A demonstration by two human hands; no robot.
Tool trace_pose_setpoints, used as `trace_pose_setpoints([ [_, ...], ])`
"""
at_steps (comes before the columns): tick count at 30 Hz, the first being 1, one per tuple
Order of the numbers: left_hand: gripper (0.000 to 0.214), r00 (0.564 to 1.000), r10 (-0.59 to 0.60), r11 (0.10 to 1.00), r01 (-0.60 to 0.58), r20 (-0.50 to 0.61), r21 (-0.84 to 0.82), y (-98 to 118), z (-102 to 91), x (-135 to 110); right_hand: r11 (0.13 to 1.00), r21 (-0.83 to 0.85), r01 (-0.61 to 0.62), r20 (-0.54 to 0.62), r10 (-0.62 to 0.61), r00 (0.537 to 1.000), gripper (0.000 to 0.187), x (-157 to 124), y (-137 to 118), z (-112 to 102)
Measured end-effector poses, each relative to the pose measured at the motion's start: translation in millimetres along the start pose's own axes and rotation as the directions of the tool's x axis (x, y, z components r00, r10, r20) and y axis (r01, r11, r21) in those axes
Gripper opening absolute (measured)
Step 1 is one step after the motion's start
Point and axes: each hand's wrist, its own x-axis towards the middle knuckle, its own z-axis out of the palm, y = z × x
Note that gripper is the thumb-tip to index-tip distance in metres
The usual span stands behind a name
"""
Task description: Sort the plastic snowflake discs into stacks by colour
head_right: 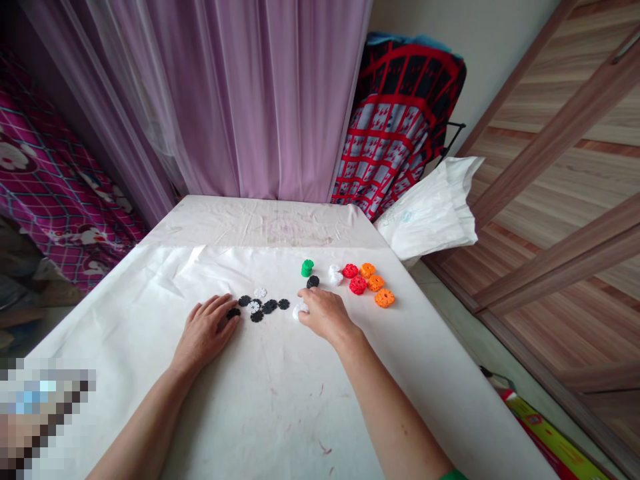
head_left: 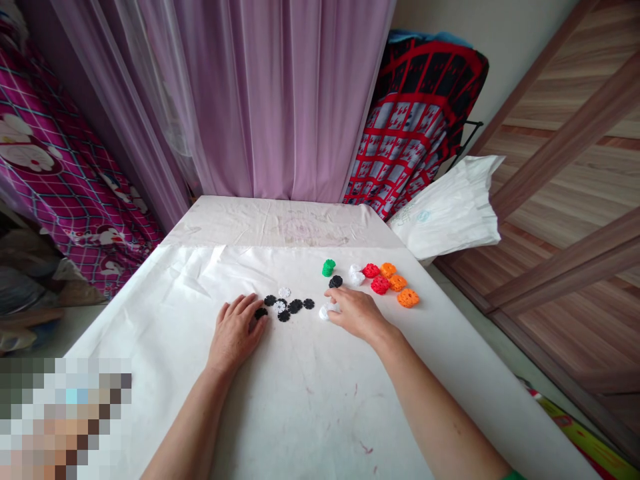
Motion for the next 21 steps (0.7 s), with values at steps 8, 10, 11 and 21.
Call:
trace_pose_setpoints([
  [8,0.043,1.0,0.007,1.0,-0.007,-0.008,0.005,-1,2.2,0,0.999,-0.032,0.012,0.008,-0.012,1.0,0.041,1,0,9],
  [10,0.042,1.0,0.008,1.0,-0.008,-0.014,0.005,-1,2.7,-1,0.999,-0.035,0.02,0.013,-0.02,1.0,0.042,0,1,9],
  [11,0.042,1.0,0.01,1.0,-0.01,-0.019,0.004,-2,3.1,-1,0.999,-0.034,0.022,0.01,-0.021,1.0,0.043,0,1,8],
  [21,0.041,0.999,0.018,1.0,-0.017,-0.028,0.005,-2,3.2,-1,0.998,0.008,0.06,-0.042,-0.06,0.997,0.035,33,-16,-6],
])
